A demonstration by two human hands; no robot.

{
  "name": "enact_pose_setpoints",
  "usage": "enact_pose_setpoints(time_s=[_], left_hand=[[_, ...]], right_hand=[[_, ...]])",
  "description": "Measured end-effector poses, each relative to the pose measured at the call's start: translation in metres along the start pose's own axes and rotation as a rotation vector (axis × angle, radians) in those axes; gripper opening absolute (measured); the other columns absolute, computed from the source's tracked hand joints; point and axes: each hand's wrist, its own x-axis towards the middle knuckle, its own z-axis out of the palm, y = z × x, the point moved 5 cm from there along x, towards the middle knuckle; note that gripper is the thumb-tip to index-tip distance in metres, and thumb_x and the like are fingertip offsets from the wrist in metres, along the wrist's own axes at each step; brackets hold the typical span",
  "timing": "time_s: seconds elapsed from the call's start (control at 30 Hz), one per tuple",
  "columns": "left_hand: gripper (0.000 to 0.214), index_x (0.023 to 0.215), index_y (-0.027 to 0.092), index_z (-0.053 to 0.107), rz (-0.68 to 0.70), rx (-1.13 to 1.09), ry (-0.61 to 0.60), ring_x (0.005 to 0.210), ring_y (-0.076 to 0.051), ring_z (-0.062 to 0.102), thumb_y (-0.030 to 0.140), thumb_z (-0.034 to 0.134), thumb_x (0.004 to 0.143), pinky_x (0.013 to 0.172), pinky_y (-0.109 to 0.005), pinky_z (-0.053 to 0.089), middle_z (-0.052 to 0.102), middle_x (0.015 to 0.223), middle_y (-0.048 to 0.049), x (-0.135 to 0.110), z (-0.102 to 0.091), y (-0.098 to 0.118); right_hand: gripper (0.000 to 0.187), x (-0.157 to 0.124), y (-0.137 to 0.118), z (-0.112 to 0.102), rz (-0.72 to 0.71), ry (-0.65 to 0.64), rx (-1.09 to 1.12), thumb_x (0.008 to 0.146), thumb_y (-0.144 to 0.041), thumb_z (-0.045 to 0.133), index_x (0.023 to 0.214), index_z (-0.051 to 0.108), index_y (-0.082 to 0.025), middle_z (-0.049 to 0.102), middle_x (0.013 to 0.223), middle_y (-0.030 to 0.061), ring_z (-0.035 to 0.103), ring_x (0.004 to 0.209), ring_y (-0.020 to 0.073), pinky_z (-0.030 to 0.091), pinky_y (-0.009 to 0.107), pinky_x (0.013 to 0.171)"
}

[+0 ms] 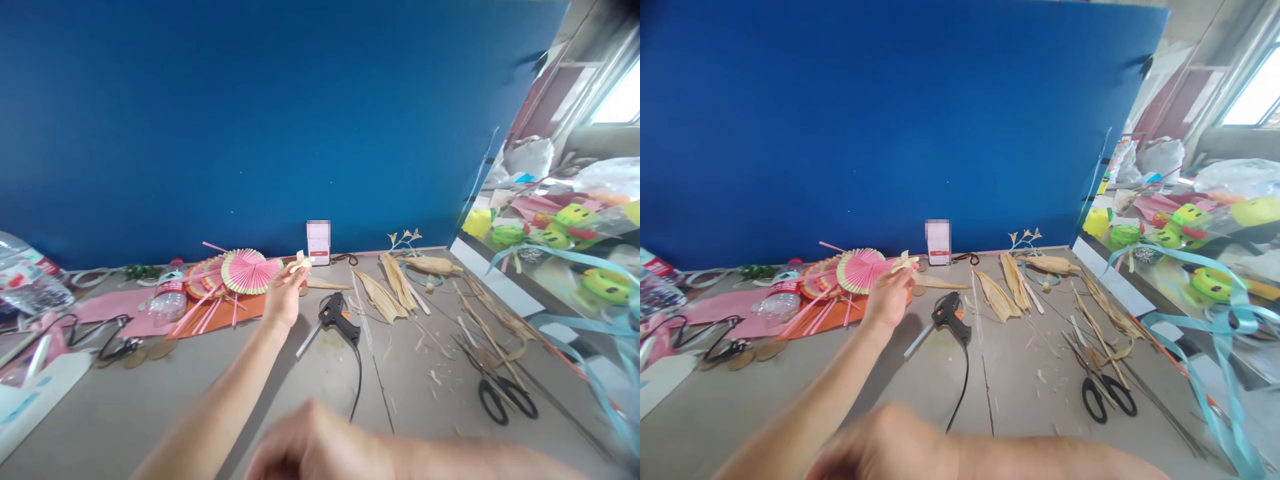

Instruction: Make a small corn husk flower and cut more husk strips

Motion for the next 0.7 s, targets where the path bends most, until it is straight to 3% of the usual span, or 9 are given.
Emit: enact_pose_setpoints(time_s=[0.07, 0.13, 0.17, 0.27, 0.4, 0.57, 0.7], left_hand=[[0.017, 0.076, 0.018, 0.065, -0.226, -0.356, -0.04, 0.069, -0.009, 0.054, 0.03, 0.067, 0.064, 0.058, -0.019, 0.04, 0.063, 0.083, -0.0016, -0.011, 0.008, 0.003], [0.017, 0.077, 0.019, 0.065, -0.382, -0.555, -0.103, 0.068, -0.008, 0.054, 0.028, 0.069, 0.063, 0.059, -0.019, 0.04, 0.063, 0.085, -0.001, -0.019, 0.017, 0.005], [0.016, 0.077, 0.019, 0.065, -0.45, -0.614, -0.136, 0.069, -0.008, 0.054, 0.027, 0.069, 0.063, 0.06, -0.02, 0.041, 0.063, 0.086, -0.0012, -0.023, 0.022, 0.005], [0.016, 0.077, 0.017, 0.065, -0.556, -0.698, -0.19, 0.076, -0.011, 0.055, 0.023, 0.069, 0.063, 0.065, -0.022, 0.043, 0.063, 0.091, -0.0029, -0.033, 0.031, -0.002], [0.013, 0.078, 0.016, 0.065, -0.582, -0.729, -0.22, 0.078, -0.012, 0.056, 0.021, 0.066, 0.067, 0.071, -0.023, 0.043, 0.063, 0.091, -0.0037, -0.041, 0.036, -0.009], [0.015, 0.077, 0.015, 0.067, -0.489, -0.646, -0.253, 0.082, -0.015, 0.057, 0.025, 0.068, 0.065, 0.075, -0.026, 0.042, 0.065, 0.091, -0.0061, -0.039, 0.04, 0.007], [0.013, 0.068, 0.017, 0.069, -0.329, -0.475, -0.248, 0.091, -0.018, 0.055, 0.027, 0.071, 0.061, 0.081, -0.028, 0.039, 0.064, 0.094, -0.0061, -0.035, 0.041, 0.028]], right_hand=[[0.015, -0.009, -0.01, -0.062, 0.063, 0.517, -0.099, 0.076, -0.026, 0.051, 0.074, 0.064, -0.019, 0.06, 0.061, -0.0012, 0.052, 0.052, 0.0093, 0.041, 0.02, 0.048], [0.013, -0.015, -0.01, -0.105, 0.06, 0.821, -0.133, 0.075, -0.026, 0.054, 0.073, 0.064, -0.017, 0.06, 0.061, -0.0004, 0.051, 0.054, 0.0098, 0.041, 0.021, 0.051], [0.013, -0.015, -0.008, -0.119, 0.033, 0.882, -0.144, 0.075, -0.026, 0.054, 0.074, 0.064, -0.017, 0.06, 0.063, 0.0002, 0.052, 0.055, 0.0103, 0.041, 0.021, 0.051], [0.013, -0.009, 0.0, -0.144, 0.0, 0.957, -0.27, 0.074, -0.023, 0.054, 0.077, 0.065, -0.018, 0.06, 0.072, 0.0018, 0.052, 0.061, 0.0112, 0.042, 0.023, 0.056], [0.011, -0.002, 0.006, -0.144, -0.026, 0.96, -0.371, 0.072, -0.023, 0.056, 0.079, 0.064, -0.02, 0.061, 0.078, 0.0021, 0.053, 0.066, 0.0126, 0.042, 0.025, 0.061], [0.01, 0.0, 0.001, -0.146, -0.007, 0.965, -0.327, 0.073, -0.024, 0.056, 0.077, 0.061, -0.018, 0.064, 0.074, 0.0017, 0.053, 0.064, 0.013, 0.041, 0.025, 0.062], [0.008, -0.002, -0.007, -0.15, 0.001, 0.928, -0.297, 0.073, -0.024, 0.056, 0.073, 0.06, -0.017, 0.06, 0.064, 0.0, 0.049, 0.059, 0.0122, 0.04, 0.025, 0.059]])
